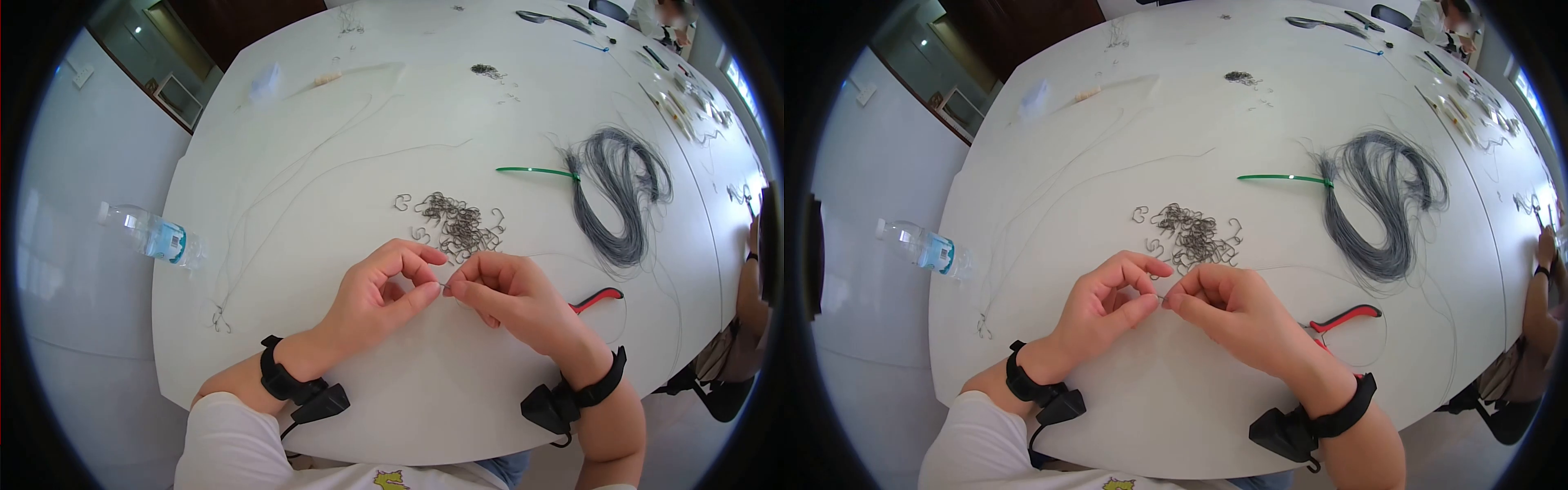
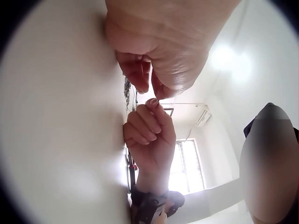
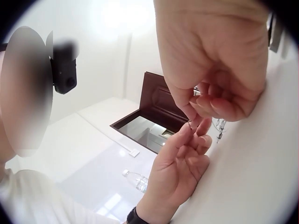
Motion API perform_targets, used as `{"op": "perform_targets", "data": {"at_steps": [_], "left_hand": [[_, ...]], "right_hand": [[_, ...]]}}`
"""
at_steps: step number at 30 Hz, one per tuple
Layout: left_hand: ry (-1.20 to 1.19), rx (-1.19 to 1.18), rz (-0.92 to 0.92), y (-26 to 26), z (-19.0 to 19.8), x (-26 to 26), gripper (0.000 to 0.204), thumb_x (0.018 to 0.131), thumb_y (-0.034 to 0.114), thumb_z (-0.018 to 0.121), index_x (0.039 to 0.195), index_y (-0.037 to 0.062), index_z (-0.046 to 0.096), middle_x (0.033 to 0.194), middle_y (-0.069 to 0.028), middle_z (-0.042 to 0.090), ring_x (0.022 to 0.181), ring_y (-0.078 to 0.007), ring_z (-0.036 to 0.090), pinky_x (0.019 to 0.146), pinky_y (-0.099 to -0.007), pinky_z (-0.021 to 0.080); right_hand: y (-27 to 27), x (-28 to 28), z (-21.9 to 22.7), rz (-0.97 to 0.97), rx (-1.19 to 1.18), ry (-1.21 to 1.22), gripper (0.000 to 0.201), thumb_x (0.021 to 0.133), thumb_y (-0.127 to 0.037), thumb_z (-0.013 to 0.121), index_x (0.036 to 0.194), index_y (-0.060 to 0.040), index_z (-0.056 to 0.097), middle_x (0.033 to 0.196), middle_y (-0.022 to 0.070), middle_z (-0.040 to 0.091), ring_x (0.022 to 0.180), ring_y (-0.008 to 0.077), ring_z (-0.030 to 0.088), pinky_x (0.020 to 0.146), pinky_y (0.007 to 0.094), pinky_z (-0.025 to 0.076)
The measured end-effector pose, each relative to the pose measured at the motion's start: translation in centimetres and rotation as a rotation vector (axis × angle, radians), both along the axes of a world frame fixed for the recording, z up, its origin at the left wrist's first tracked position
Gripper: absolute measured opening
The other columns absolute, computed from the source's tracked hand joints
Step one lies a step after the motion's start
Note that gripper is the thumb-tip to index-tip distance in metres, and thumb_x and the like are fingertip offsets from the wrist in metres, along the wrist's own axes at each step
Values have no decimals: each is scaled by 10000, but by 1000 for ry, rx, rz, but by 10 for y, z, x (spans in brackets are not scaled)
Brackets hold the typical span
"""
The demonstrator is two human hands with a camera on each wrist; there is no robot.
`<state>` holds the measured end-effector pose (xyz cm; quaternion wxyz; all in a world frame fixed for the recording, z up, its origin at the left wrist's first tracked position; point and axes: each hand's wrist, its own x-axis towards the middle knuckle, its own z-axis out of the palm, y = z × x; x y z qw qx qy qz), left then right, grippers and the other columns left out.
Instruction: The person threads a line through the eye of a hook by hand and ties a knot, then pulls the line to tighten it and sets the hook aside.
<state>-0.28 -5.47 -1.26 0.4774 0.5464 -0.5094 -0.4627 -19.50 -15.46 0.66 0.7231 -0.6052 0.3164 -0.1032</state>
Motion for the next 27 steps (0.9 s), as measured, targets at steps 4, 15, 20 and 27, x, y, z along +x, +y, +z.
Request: {"op": "perform_targets", "data": {"at_steps": [4, 15, 20, 27], "left_hand": [[-23, -7, 8, 0, -2, 1, 57, 917, 107, 649, 909, 64, 613, 1240, -89, 575, 887, -54, 581, 644, -202, 479], [-59, 5, -14, 1, 6, -1, 67, 919, 86, 636, 884, 60, 584, 1204, -81, 568, 867, -60, 573, 664, -209, 490], [-44, -7, -10, 1, 3, 0, 61, 918, 81, 637, 887, 62, 588, 1201, -78, 570, 880, -62, 574, 663, -209, 487], [-74, -69, 6, 0, -2, -2, 57, 899, 21, 641, 894, 54, 595, 1207, -75, 570, 772, -4, 523, 574, -167, 417]], "right_hand": [[-1, 1, 2, 3, 37, 24, 202, 951, -201, 603, 970, -2, 634, 677, -62, 541, 595, 5, 410, 525, 202, 305], [2, 1, 2, -25, -21, 32, 193, 944, -185, 614, 960, 5, 650, 669, -67, 544, 596, -5, 410, 527, 196, 310], [3, 2, -2, -35, -36, 23, 193, 943, -191, 619, 948, 0, 648, 655, -68, 531, 588, -3, 402, 522, 197, 303], [2, 2, -4, -34, -70, 28, 197, 944, -203, 624, 902, -11, 624, 623, -76, 486, 563, 1, 364, 502, 209, 271]]}}
